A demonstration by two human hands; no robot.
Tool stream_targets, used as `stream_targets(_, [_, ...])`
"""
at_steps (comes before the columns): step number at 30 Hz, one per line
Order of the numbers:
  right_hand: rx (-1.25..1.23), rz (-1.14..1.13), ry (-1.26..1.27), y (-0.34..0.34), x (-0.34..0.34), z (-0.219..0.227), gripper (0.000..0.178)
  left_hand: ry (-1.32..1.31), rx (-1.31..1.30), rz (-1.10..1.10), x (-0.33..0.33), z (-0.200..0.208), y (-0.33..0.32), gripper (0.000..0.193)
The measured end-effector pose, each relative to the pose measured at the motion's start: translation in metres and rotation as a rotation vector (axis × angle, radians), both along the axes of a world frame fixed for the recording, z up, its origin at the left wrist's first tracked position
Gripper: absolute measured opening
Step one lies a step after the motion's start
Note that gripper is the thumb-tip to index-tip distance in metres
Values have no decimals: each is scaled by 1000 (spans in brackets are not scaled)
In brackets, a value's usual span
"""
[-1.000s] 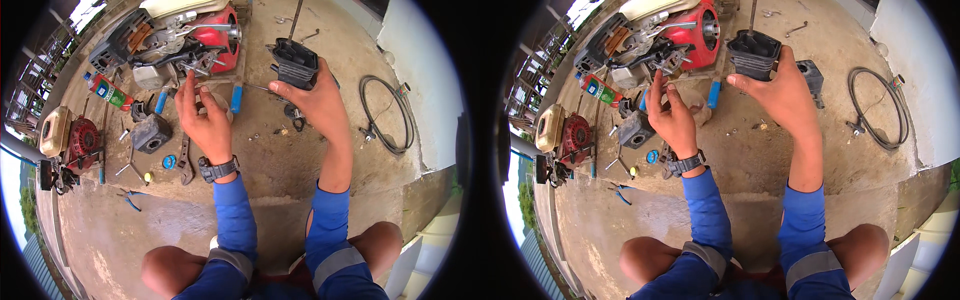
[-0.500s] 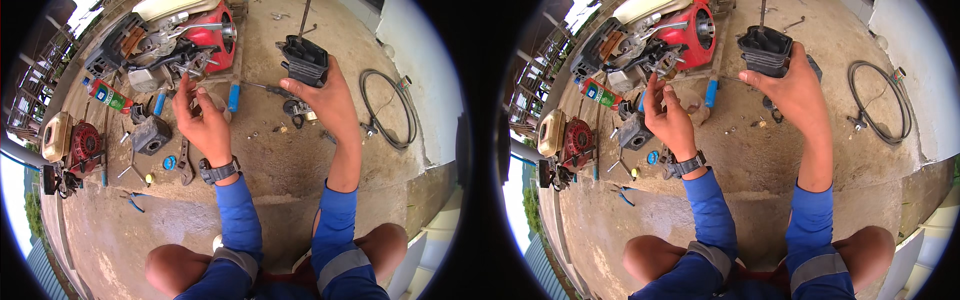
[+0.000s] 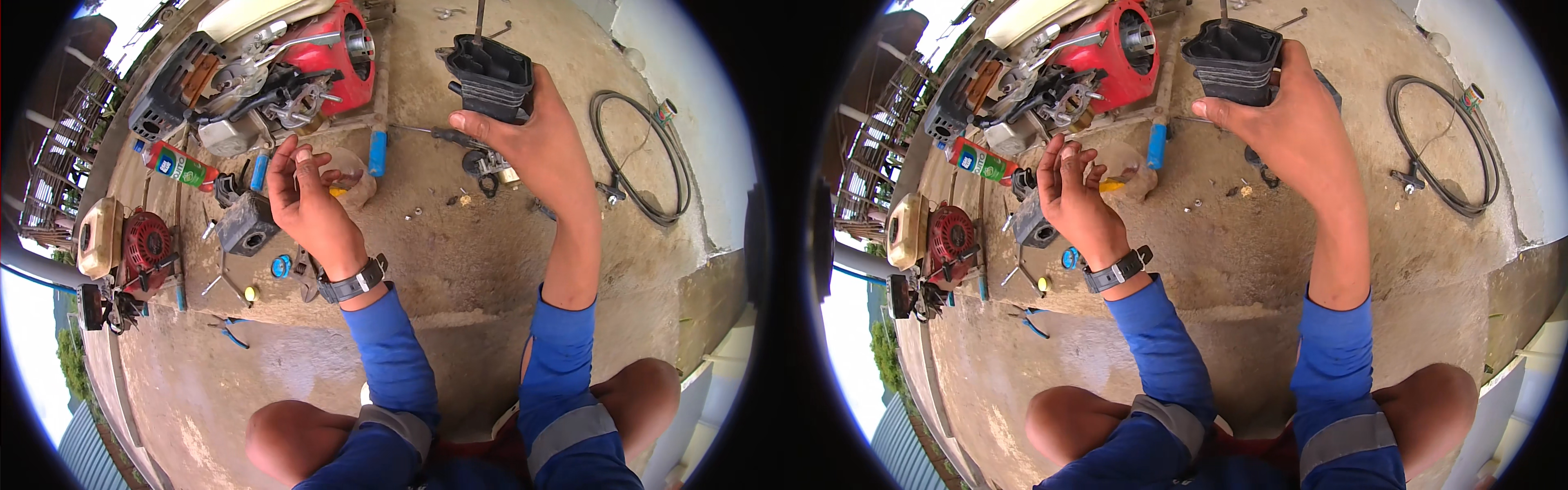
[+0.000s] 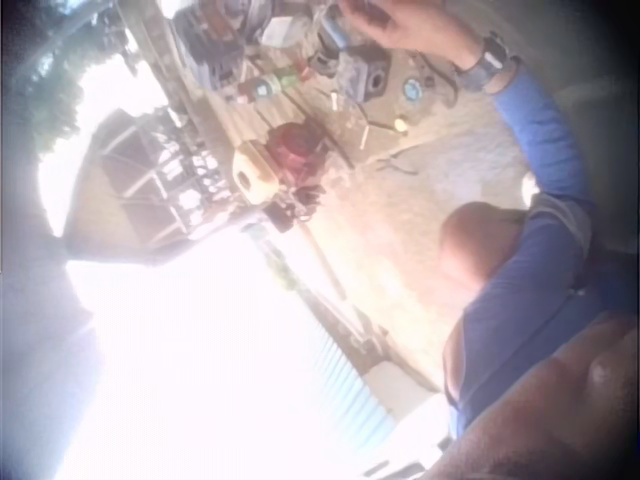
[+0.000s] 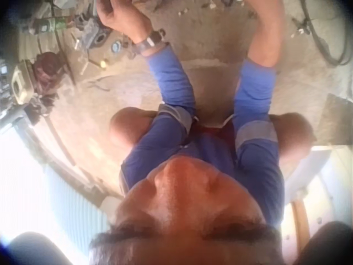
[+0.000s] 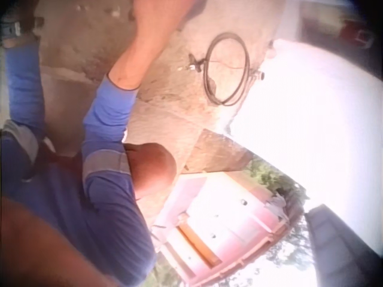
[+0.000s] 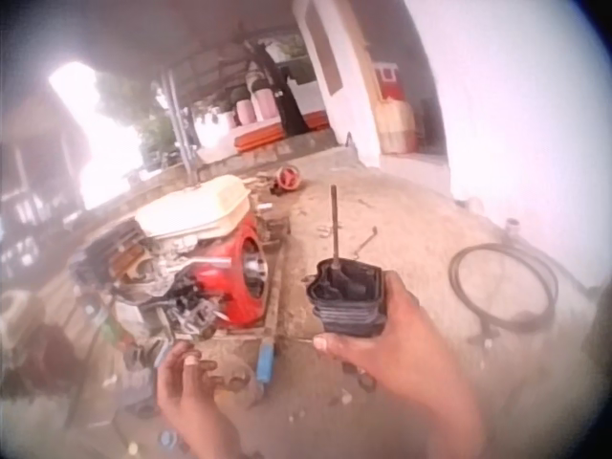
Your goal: Dismantle and inspect parts of a small gasoline engine carburetor and cylinder.
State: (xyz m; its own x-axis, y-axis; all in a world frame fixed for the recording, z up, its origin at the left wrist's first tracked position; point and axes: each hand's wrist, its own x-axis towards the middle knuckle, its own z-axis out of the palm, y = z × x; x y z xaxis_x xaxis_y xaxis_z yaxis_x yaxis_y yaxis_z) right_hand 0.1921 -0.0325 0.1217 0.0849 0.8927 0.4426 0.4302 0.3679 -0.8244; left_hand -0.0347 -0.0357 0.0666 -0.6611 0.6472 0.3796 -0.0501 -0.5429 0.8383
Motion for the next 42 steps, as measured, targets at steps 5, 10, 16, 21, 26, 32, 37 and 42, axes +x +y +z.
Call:
stream_targets(5, [21,-27,-41,-1,2,0,67,-52,-9,-38,-1,-3,0,25])
stream_targets(10, [1,-5,14,-3,-2,1,67,-80,11,-69,-2,-6,-1,25])
stream_targets(16, [48,-26,43,-1,-2,0,69,-99,-1,-88,1,-3,-2,24])
stream_targets(21, [55,-20,38,-2,-4,0,69,-100,-6,-99,-2,-4,-3,25])
stream_targets(26, [-15,4,1,-7,-1,6,74,-120,5,-96,-1,0,-5,24])
stream_targets(32, [-85,103,-215,4,-2,-24,85,-132,9,-83,-9,-1,-5,24])
stream_targets(37, [-320,195,-455,9,-18,-57,89,-148,17,-78,-16,-3,-5,24])
stream_targets(42, [-461,363,-551,3,-36,-76,88,-171,22,-65,-20,-3,-6,23])
